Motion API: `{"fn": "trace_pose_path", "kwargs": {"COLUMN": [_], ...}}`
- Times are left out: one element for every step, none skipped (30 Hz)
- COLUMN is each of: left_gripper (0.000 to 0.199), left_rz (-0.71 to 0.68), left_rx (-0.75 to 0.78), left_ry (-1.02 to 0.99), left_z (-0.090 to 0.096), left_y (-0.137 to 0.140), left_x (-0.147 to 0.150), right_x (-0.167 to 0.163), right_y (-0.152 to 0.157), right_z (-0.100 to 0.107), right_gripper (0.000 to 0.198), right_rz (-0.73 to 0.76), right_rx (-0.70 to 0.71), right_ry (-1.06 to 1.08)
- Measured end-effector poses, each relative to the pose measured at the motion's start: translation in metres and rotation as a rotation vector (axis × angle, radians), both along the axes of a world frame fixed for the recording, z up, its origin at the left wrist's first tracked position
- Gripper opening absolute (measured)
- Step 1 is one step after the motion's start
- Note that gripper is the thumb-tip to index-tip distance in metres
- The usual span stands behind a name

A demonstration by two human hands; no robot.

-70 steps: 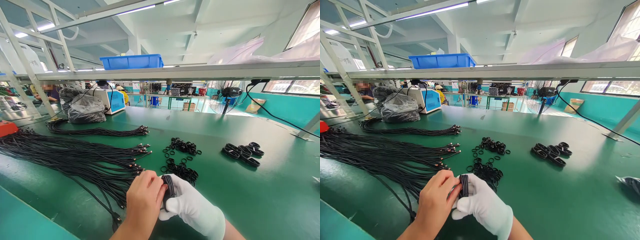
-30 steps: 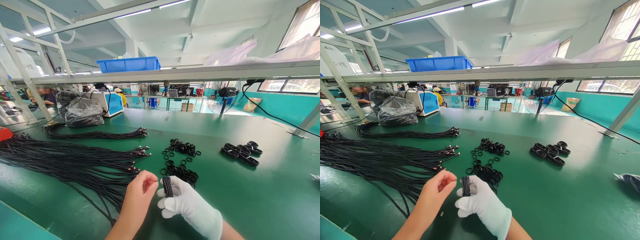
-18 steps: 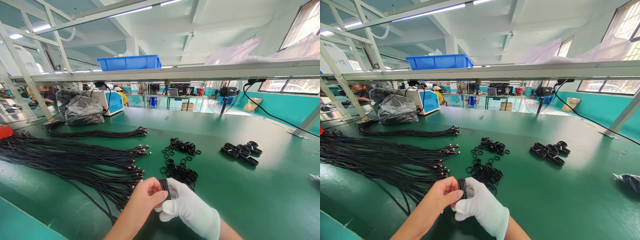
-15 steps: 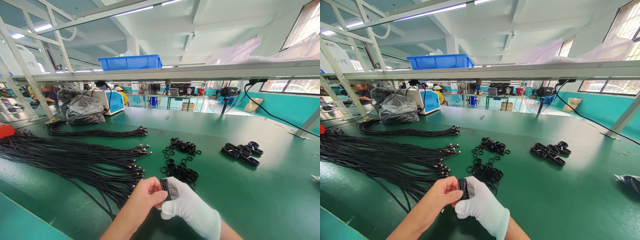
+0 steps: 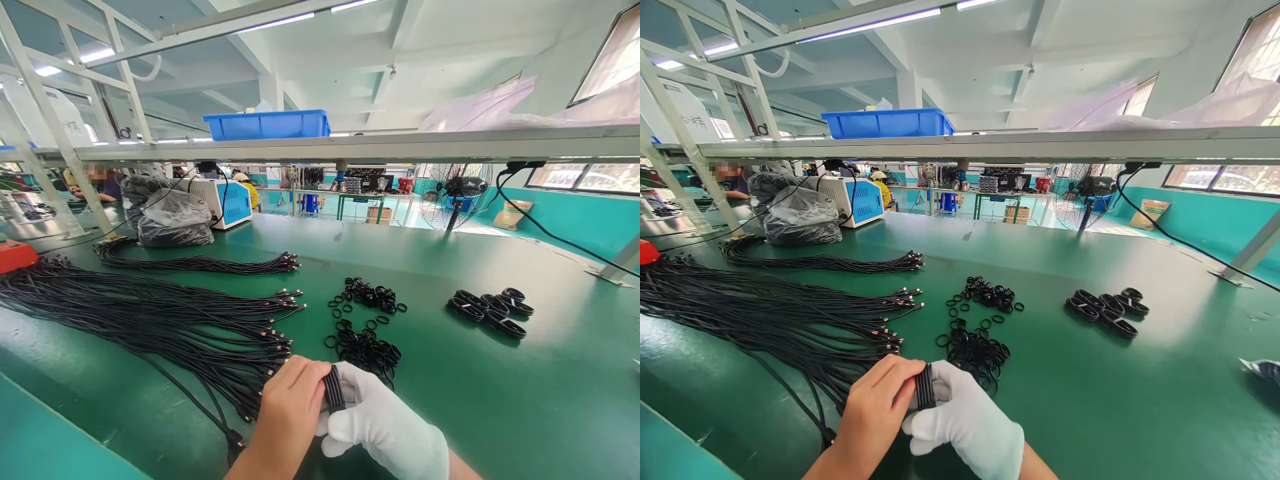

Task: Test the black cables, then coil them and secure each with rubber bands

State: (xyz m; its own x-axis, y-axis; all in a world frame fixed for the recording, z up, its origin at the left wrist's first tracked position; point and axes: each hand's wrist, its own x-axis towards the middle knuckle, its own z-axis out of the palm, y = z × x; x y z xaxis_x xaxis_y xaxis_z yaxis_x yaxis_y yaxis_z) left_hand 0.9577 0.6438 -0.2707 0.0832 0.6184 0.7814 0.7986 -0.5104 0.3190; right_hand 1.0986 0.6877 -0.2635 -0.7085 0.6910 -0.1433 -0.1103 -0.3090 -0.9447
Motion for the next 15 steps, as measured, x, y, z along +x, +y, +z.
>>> {"fn": "trace_pose_path", "kwargs": {"left_gripper": [0.025,0.023,0.023,0.024,0.026,0.028,0.029,0.029,0.028,0.027,0.027,0.026,0.026,0.026,0.026], "left_rz": [0.015,0.033,0.045,0.05,0.046,0.034,0.019,0.002,-0.014,-0.025,-0.03,-0.027,-0.02,-0.02,-0.03], "left_rx": [0.007,-0.01,-0.045,-0.088,-0.131,-0.17,-0.204,-0.236,-0.261,-0.274,-0.273,-0.269,-0.274,-0.295,-0.336], "left_ry": [-0.002,-0.019,-0.039,-0.06,-0.083,-0.109,-0.141,-0.177,-0.214,-0.249,-0.273,-0.285,-0.286,-0.281,-0.284], "left_z": [0.0,0.001,0.004,0.007,0.011,0.014,0.016,0.017,0.016,0.015,0.014,0.013,0.012,0.014,0.016], "left_y": [0.002,0.004,0.005,0.006,0.007,0.008,0.009,0.01,0.011,0.011,0.012,0.013,0.014,0.015,0.015], "left_x": [0.0,0.0,0.001,0.001,0.001,0.001,0.001,0.001,0.001,0.002,0.002,0.002,0.002,0.001,0.0], "right_x": [0.0,0.0,0.001,0.002,0.004,0.005,0.005,0.006,0.005,0.004,0.004,0.003,0.002,0.002,0.003], "right_y": [0.001,0.001,0.002,0.002,0.002,0.002,0.002,0.002,0.001,0.0,-0.001,-0.001,-0.002,-0.002,-0.002], "right_z": [-0.002,-0.003,-0.004,-0.004,-0.004,-0.004,-0.003,-0.003,-0.001,0.0,0.001,0.002,0.002,0.003,0.003], "right_gripper": [0.047,0.047,0.047,0.047,0.046,0.046,0.046,0.046,0.046,0.047,0.048,0.049,0.049,0.048,0.046], "right_rz": [0.007,0.013,0.019,0.022,0.026,0.028,0.032,0.036,0.038,0.043,0.047,0.048,0.049,0.05,0.057], "right_rx": [-0.002,-0.005,-0.008,-0.006,0.001,0.006,0.006,-0.002,-0.014,-0.026,-0.038,-0.045,-0.05,-0.057,-0.067], "right_ry": [0.006,0.017,0.033,0.051,0.065,0.072,0.078,0.082,0.082,0.081,0.079,0.079,0.081,0.093,0.124]}}
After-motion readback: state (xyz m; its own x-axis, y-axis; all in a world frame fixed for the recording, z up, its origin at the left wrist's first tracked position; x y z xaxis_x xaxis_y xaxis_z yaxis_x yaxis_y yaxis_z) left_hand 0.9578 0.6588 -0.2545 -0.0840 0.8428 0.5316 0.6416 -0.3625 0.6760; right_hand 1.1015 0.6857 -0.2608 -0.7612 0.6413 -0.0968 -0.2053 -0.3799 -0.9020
